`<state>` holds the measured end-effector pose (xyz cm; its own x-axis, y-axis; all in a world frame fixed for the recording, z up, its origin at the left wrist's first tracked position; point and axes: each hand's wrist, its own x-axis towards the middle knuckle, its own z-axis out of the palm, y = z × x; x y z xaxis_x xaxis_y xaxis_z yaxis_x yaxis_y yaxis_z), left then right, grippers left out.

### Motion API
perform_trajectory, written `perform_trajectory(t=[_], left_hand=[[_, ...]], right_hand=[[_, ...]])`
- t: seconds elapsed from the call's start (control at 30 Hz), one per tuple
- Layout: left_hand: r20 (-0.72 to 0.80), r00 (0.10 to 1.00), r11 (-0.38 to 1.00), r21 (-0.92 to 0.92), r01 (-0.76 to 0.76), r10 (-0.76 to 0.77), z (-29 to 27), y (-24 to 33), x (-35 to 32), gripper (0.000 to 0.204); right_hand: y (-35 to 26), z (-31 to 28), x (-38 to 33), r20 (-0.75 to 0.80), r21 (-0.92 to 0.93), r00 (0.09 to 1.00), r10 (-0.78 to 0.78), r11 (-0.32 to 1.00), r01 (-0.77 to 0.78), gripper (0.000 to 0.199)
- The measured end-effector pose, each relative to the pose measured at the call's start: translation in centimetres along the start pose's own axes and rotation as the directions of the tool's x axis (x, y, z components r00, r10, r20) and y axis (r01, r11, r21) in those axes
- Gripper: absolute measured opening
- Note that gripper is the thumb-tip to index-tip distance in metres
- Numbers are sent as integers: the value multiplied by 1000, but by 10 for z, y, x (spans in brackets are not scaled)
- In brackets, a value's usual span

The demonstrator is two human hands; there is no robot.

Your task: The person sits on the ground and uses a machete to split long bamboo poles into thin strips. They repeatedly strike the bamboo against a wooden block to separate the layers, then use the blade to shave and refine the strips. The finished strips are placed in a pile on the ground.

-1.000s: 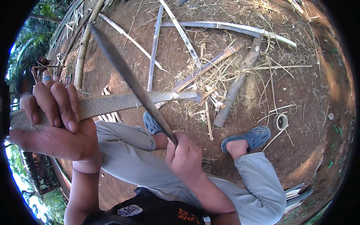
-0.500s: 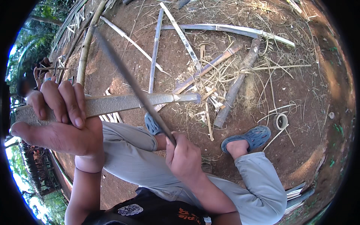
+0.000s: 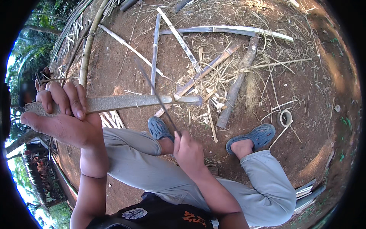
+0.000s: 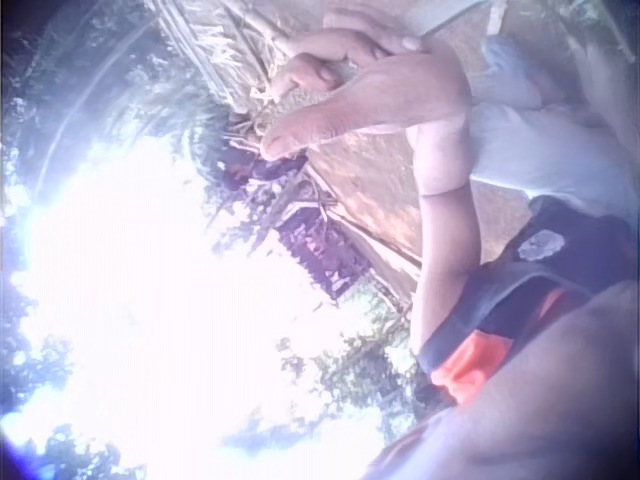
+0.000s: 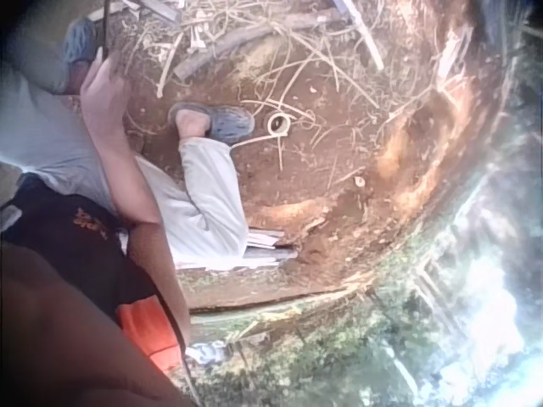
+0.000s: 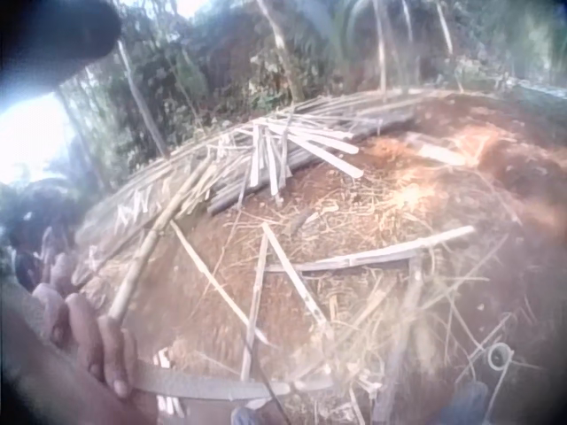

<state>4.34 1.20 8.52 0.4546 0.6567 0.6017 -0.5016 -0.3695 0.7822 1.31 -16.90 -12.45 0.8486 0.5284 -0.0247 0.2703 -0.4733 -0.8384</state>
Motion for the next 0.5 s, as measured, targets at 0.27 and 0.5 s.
perform_trajectory(t=[0.27, 0.5], left_hand=[[-78, 997, 1000, -10, 9, -9, 12, 5, 9, 56], [-121, 992, 999, -23, -27, 24, 6, -8, 16, 46]], right_hand=[[101, 50, 16, 76, -170, 944, 320, 937, -304, 31], [26, 30, 13, 0, 60, 1000, 29, 998, -29, 32]])
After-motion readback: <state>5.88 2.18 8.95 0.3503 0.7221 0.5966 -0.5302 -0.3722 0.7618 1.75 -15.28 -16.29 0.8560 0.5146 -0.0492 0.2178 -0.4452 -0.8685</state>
